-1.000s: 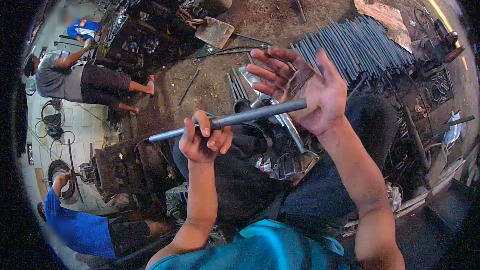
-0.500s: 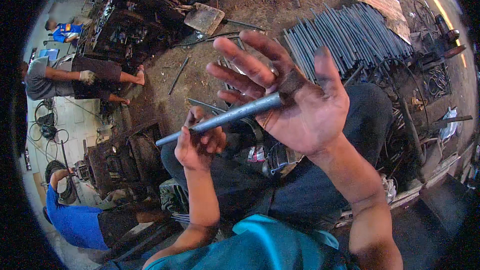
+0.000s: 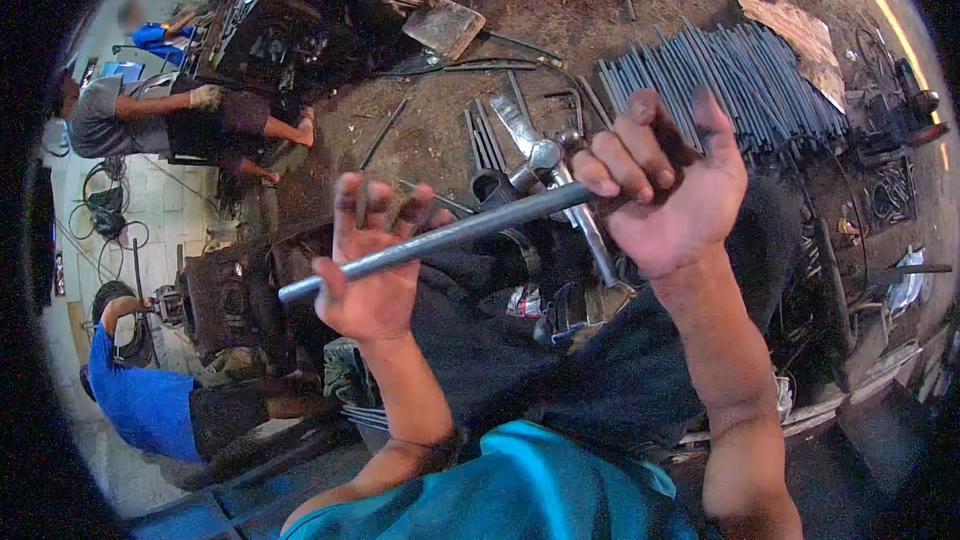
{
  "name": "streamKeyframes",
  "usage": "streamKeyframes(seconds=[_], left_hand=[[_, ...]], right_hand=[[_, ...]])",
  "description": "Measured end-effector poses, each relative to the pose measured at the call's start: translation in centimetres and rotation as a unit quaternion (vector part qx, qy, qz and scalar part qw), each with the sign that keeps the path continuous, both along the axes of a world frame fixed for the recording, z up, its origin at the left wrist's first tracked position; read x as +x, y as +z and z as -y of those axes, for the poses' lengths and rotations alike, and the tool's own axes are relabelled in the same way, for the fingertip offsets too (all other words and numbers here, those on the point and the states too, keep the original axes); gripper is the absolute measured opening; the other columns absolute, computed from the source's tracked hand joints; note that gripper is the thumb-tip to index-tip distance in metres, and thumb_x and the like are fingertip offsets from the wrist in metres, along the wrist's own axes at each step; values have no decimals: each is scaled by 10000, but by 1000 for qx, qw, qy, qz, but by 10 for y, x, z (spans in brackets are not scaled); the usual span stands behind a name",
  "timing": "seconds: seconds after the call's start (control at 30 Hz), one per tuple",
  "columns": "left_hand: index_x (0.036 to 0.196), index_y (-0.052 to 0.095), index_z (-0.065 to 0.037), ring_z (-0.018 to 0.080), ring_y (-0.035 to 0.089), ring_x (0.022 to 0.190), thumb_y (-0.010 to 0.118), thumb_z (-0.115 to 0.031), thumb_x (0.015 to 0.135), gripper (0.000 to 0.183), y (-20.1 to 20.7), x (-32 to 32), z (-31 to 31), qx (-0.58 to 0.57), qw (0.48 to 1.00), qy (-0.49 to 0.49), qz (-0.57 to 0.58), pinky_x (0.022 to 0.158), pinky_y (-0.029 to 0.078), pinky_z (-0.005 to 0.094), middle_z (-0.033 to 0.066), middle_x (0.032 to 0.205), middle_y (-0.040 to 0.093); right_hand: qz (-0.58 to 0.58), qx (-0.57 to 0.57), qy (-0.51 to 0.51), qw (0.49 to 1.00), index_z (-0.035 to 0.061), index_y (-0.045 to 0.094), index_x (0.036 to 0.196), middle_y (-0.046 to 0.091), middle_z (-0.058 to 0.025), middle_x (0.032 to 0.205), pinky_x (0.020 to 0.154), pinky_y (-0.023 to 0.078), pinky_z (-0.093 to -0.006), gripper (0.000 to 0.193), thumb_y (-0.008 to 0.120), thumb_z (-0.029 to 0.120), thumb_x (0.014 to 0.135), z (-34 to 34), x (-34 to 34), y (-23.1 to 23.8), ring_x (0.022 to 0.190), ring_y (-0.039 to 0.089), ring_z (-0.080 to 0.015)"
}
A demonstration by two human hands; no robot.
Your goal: Straightening metal rods using a hammer and anvil.
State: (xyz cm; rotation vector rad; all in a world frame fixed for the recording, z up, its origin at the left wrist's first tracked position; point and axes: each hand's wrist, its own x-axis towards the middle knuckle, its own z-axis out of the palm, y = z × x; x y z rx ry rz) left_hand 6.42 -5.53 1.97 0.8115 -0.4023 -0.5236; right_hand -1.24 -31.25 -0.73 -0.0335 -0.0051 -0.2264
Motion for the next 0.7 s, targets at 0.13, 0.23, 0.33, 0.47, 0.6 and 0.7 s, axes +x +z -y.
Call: streamKeyframes(seconds=[0.13,0.23,0.33,0.47,0.6,0.7], left_hand=[[1457,270,-30,415,186,1429,598,-505,845,842,26,9,-17,-389,901,123,-147,1146,53,627,117,1474,402],[1491,224,-65,406,28,1460,527,-543,857,849,32,7,-19,-337,921,171,-91,1132,-89,630,103,1562,260],[1500,209,-85,392,-5,1465,452,-584,876,835,34,3,-17,-298,936,175,-74,1125,-82,647,132,1598,98],[1507,191,-103,398,-6,1463,412,-598,889,822,34,3,-14,-307,929,190,-78,1127,-77,645,146,1594,100],[1503,193,-92,405,14,1462,369,-595,903,802,28,3,-15,-340,916,192,-94,1134,-75,634,150,1593,103],[1485,241,-74,405,20,1461,390,-572,904,780,22,1,-18,-345,912,194,-105,1138,-78,626,153,1590,115]], right_hand=[[43,-19,-31,998,34,486,908,268,27,568,652,317,-299,313,477,345,944,20,-1,-5,526,290,-112],[119,-35,-17,992,-4,465,1106,418,-38,764,828,354,-363,361,494,316,941,31,0,-8,743,424,-163],[125,-48,-38,990,-15,375,1360,448,-136,1205,1064,255,-476,571,507,330,924,33,-1,-7,1171,392,-264],[81,-124,-97,984,45,190,1510,50,-146,1599,1180,20,-552,735,492,357,916,27,-8,1,1478,-19,-312],[66,-135,-102,983,59,187,1514,69,-152,1598,1179,44,-558,750,487,389,911,20,-13,5,1475,2,-344],[64,-126,-94,985,61,180,1516,70,-153,1598,1179,46,-562,757,498,377,906,20,-15,4,1474,3,-348]])
